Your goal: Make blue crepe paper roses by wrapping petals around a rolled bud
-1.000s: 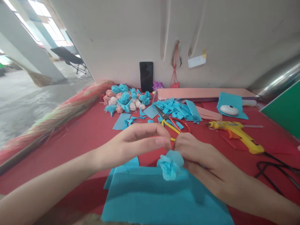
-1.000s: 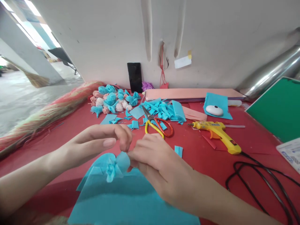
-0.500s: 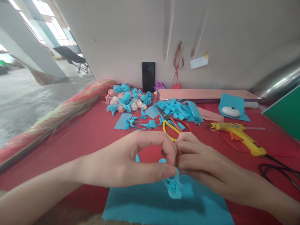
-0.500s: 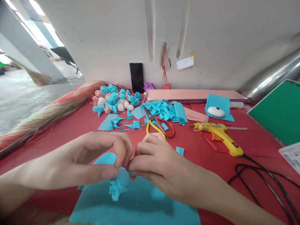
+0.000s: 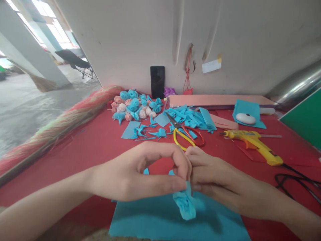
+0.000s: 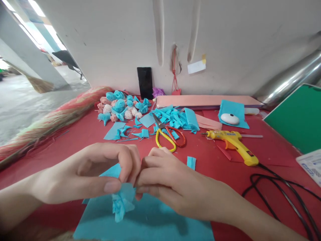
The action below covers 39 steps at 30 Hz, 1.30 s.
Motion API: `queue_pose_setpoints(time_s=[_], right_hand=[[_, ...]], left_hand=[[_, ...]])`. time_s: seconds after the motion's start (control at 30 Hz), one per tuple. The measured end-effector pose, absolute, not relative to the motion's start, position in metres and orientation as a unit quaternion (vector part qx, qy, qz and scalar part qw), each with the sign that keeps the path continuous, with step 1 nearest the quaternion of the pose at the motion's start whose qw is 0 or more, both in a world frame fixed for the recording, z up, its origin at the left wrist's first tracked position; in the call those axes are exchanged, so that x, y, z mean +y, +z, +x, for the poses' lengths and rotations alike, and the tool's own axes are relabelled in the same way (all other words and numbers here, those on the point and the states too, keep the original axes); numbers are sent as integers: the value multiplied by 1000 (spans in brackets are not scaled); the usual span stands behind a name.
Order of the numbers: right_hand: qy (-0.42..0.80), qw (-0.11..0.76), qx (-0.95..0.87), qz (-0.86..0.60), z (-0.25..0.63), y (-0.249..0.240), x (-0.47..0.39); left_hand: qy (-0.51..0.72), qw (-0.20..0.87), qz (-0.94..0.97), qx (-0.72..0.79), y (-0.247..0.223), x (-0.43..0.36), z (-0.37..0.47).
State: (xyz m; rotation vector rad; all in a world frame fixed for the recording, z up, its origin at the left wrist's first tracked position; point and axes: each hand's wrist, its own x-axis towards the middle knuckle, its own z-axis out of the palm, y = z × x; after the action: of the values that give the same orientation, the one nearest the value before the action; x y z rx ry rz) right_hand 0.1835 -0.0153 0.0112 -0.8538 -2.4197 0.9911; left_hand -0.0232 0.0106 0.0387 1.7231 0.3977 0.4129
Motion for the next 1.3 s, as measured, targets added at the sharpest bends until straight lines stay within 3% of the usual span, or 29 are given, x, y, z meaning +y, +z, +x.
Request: queue_pose_setpoints(time_s=[0.37, 0.63, 0.8, 1.3], right_hand=[[408, 219, -843, -272, 187, 13, -20], [414, 197, -842, -284, 186, 13, -22], [412, 190, -846, -280, 184, 14, -21], [455, 222, -813, -288, 182, 13, -21]], left_hand=[[180, 636, 732, 166, 37, 10, -26], [172, 548, 781, 247, 48, 3, -25], [155, 599, 742, 258, 41, -3, -24], [175, 609, 742, 220, 39, -1, -20]])
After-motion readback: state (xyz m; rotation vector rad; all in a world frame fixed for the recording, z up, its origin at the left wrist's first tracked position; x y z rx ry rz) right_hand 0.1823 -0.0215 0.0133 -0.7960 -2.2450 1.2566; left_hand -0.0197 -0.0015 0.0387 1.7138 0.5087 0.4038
